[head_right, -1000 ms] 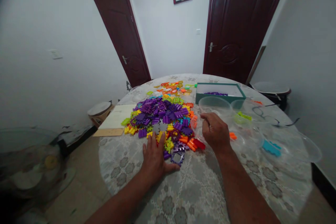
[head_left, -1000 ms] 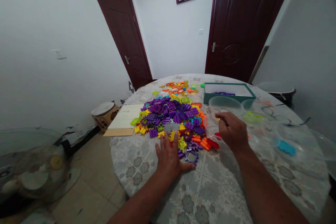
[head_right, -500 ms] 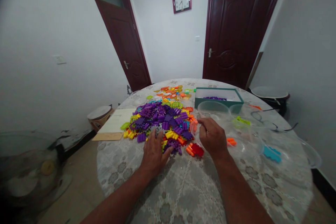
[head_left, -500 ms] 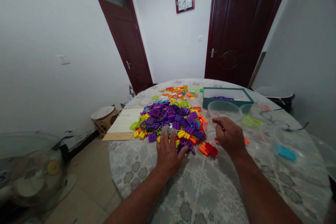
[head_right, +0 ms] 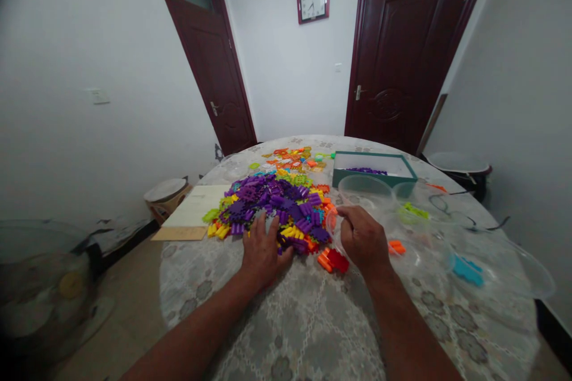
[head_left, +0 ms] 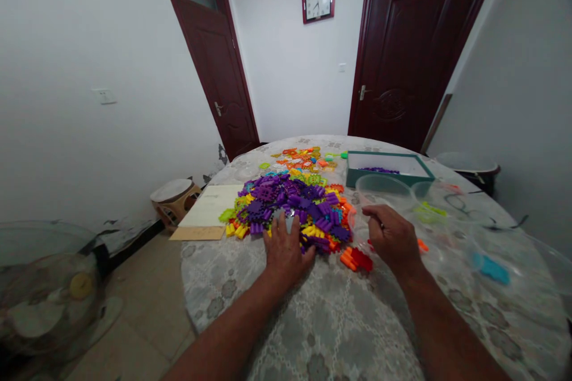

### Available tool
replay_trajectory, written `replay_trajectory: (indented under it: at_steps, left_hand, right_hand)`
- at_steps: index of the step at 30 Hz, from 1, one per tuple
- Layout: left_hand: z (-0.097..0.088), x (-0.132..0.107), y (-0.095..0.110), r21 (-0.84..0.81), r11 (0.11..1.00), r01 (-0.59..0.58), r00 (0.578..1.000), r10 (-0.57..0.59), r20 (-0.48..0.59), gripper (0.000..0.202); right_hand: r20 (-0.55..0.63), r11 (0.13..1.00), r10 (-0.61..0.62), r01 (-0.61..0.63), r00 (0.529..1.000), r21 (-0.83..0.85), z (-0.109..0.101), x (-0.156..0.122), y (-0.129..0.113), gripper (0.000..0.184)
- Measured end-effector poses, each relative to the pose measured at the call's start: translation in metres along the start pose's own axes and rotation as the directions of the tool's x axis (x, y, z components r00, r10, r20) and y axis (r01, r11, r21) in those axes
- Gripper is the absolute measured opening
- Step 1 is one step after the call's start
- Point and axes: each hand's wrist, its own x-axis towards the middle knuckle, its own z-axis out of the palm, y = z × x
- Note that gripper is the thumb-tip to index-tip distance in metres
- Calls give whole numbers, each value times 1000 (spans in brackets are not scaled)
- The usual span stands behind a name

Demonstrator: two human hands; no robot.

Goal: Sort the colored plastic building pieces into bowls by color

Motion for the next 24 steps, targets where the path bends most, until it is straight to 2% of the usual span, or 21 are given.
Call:
replay_trajectory:
  at_steps: [4, 9, 15, 24]
  left_hand:
    - [-5, 11, -1, -18, 1000, -15, 1000, 15, -24, 78]
    - [-4, 25, 0, -21, 999, 39, 999, -39, -25, 93]
    - [-4, 35, -6, 37, 997, 62, 996, -60, -60, 63]
    - [-3, 46, -29, 90, 996, -2, 999, 5, -37, 58]
  right_hand:
    - [14, 1000, -14, 14, 1000, -18, 1, -1, 1, 27]
    - [20, 999, -18, 19, 1000, -40, 1, -1, 1, 26]
    - [23, 999, -4, 5, 1000, -32, 1, -1, 1, 27]
    - [28, 1000, 14, -14, 1000, -14, 3, 0, -1, 27]
